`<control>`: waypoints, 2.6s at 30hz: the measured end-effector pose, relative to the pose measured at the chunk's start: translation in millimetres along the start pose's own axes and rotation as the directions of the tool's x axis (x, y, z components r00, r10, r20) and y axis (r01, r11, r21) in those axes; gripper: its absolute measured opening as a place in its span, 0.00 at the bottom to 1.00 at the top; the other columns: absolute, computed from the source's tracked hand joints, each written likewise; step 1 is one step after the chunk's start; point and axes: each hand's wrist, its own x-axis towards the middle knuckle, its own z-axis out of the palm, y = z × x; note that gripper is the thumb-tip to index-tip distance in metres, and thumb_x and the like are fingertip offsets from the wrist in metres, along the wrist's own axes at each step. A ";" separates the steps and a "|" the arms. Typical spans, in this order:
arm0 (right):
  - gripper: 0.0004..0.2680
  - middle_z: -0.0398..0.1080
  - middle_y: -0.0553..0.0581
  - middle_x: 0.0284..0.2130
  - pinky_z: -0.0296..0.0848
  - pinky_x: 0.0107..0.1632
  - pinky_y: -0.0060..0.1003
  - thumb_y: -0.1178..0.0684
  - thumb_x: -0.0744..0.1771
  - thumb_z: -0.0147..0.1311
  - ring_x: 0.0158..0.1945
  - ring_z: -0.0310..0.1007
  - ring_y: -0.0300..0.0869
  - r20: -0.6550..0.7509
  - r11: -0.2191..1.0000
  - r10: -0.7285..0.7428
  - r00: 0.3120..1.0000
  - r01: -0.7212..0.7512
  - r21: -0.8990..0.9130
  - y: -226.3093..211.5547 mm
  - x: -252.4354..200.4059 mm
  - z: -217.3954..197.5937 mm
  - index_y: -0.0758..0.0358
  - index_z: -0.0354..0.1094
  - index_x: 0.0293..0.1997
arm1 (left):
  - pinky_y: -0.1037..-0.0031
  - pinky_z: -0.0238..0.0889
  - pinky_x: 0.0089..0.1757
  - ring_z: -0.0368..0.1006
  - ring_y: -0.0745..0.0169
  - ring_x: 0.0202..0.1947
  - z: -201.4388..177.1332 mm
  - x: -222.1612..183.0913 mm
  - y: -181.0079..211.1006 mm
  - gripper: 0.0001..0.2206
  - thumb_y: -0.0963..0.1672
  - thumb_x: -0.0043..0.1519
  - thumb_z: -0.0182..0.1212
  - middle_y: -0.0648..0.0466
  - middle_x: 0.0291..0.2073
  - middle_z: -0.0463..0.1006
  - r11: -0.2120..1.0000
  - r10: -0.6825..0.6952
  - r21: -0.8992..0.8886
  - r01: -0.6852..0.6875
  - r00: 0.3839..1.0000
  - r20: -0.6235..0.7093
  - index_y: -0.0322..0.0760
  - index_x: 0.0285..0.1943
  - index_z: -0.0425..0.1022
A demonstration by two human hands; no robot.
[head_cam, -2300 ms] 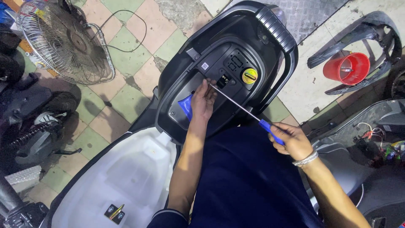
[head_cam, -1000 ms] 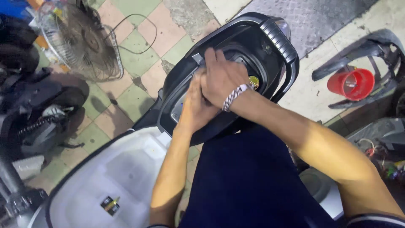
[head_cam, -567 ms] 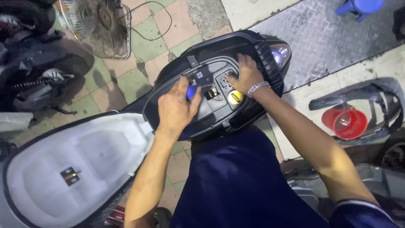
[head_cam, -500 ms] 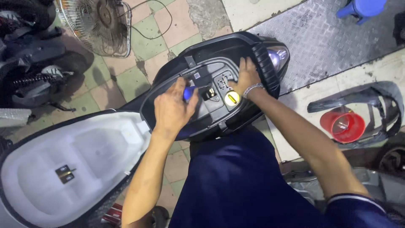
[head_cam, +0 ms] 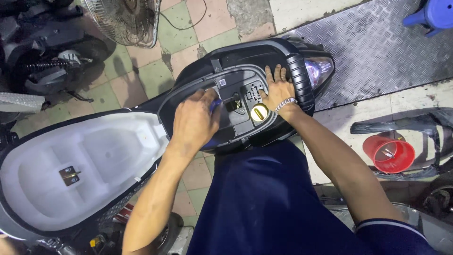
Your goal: Disassembling the under-seat storage area of a scooter using a screwdriver to remove internal components
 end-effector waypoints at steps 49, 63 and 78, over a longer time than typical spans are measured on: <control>0.32 0.47 0.77 0.72 0.53 0.68 0.66 0.40 0.67 0.54 0.76 0.46 0.63 -0.080 0.998 0.005 0.997 0.000 0.061 -3.7 -9.3 -3.0 0.60 0.44 0.78 | 0.51 0.76 0.37 0.81 0.33 0.36 9.9 -4.2 -36.3 0.14 0.53 0.62 0.60 0.43 0.32 0.82 0.982 -0.145 0.158 0.104 0.950 0.275 0.43 0.46 0.79; 0.31 0.47 0.76 0.73 0.51 0.69 0.66 0.39 0.68 0.53 0.76 0.45 0.62 -0.062 0.999 0.013 0.998 -0.010 0.049 -2.3 -8.2 -3.4 0.58 0.42 0.79 | 0.51 0.76 0.41 0.79 0.32 0.43 -11.6 -2.0 -20.4 0.15 0.39 0.53 0.64 0.41 0.44 0.80 0.994 0.107 -0.016 -0.106 0.986 0.129 0.35 0.50 0.80; 0.31 0.48 0.75 0.72 0.51 0.69 0.66 0.39 0.67 0.54 0.76 0.46 0.62 -0.103 0.999 0.012 0.995 -0.007 0.051 0.0 -8.9 5.3 0.58 0.44 0.78 | 0.50 0.76 0.32 0.80 0.29 0.34 17.1 17.5 -46.7 0.15 0.50 0.60 0.62 0.38 0.28 0.82 0.968 -0.233 0.170 0.185 0.917 0.325 0.33 0.36 0.82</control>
